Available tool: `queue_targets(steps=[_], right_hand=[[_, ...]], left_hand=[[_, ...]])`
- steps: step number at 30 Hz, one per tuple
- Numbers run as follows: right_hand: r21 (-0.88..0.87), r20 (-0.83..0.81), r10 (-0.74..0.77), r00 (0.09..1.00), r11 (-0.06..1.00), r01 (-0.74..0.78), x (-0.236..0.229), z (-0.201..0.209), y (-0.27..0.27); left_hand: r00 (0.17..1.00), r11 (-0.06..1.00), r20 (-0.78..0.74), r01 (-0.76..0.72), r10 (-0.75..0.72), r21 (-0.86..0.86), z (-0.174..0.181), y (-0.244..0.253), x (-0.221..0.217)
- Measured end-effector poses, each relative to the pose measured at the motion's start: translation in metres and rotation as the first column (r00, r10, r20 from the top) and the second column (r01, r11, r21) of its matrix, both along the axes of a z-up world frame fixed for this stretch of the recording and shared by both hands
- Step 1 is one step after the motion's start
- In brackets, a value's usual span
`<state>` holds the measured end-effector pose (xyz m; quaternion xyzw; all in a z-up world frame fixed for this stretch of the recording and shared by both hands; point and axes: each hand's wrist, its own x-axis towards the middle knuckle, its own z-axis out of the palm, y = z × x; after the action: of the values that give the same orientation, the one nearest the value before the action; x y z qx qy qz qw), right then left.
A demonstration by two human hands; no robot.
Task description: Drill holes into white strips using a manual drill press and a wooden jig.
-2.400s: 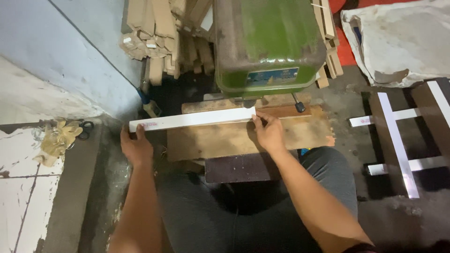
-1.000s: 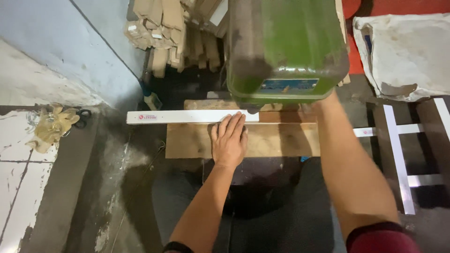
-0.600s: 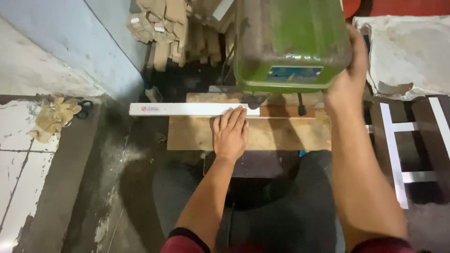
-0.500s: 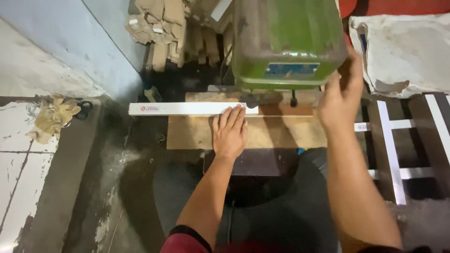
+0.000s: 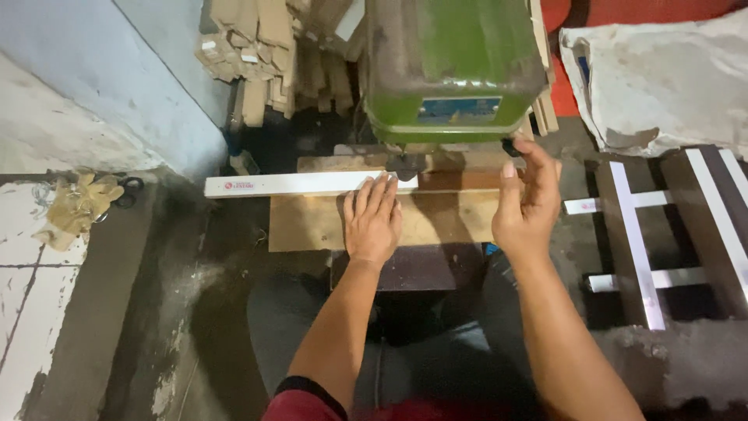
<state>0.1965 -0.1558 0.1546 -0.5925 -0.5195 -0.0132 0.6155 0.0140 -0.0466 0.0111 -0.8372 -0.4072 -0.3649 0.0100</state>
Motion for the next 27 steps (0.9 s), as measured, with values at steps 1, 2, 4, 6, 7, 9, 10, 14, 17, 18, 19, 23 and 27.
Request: queue_targets(steps=[1,2,4,6,7,9,10,14,17,18,19,23,27], right_hand=[[0.001,-0.001,0.006,1.0,1.0,-0.006,-0.001,0.003,-0.001],[0.007,0.001,0.003,1.0,1.0,-0.003,-0.002,0.005,-0.001],[0.008,-0.001,-0.002,1.0,1.0,0.002,-0.001,0.004,-0.005],[0.025,-0.02,-0.004,1.0,1.0,0.004,0.002,-0.001,-0.003],[0.024,-0.024,-0.006,1.0,1.0,0.006,0.0,0.001,-0.002],[0.012,0.006,-0.049,0.999,0.999,0.049,-0.002,0.007,-0.001],[0.011,0.005,-0.05,0.999,0.999,0.05,0.0,0.01,0.0],[0.076,0.108,-0.058,0.993,0.996,0.05,0.006,0.034,0.012],[0.145,0.09,-0.03,0.996,0.989,0.016,0.013,0.048,0.03],[0.163,0.067,-0.022,0.998,0.987,0.01,0.017,0.052,0.037],[0.161,0.065,-0.02,0.998,0.987,0.009,0.017,0.059,0.043],[0.241,0.151,-0.062,0.987,0.97,0.024,0.035,0.073,0.078],[0.105,0.009,-0.089,0.996,0.991,0.088,0.045,0.078,0.098]], left_hand=[[1.0,1.0,-0.001,-0.006,0.006,0.001,-0.001,0.001,0.0],[1.0,1.0,0.0,-0.009,0.009,0.006,-0.002,0.002,0.0],[1.0,1.0,-0.002,-0.01,0.01,0.005,-0.004,-0.001,0.001],[1.0,1.0,-0.006,0.0,-0.001,-0.023,-0.003,0.0,0.0],[1.0,1.0,-0.009,0.002,-0.002,-0.023,-0.002,0.0,0.0],[1.0,1.0,0.004,0.005,-0.005,-0.018,-0.001,0.0,0.001],[1.0,1.0,0.003,0.006,-0.006,-0.019,-0.001,0.0,0.001],[1.0,0.999,-0.016,0.013,-0.014,-0.033,0.002,0.0,0.0],[0.996,0.997,-0.079,0.022,-0.028,-0.073,0.011,-0.003,-0.005],[0.991,0.995,-0.131,0.028,-0.04,-0.093,0.016,-0.004,-0.006],[0.99,0.995,-0.133,0.026,-0.038,-0.094,0.014,-0.004,-0.006],[0.994,0.998,-0.103,0.03,-0.035,-0.056,0.009,-0.001,-0.004],[0.996,0.997,-0.081,0.016,-0.021,-0.071,0.012,-0.001,-0.002]])
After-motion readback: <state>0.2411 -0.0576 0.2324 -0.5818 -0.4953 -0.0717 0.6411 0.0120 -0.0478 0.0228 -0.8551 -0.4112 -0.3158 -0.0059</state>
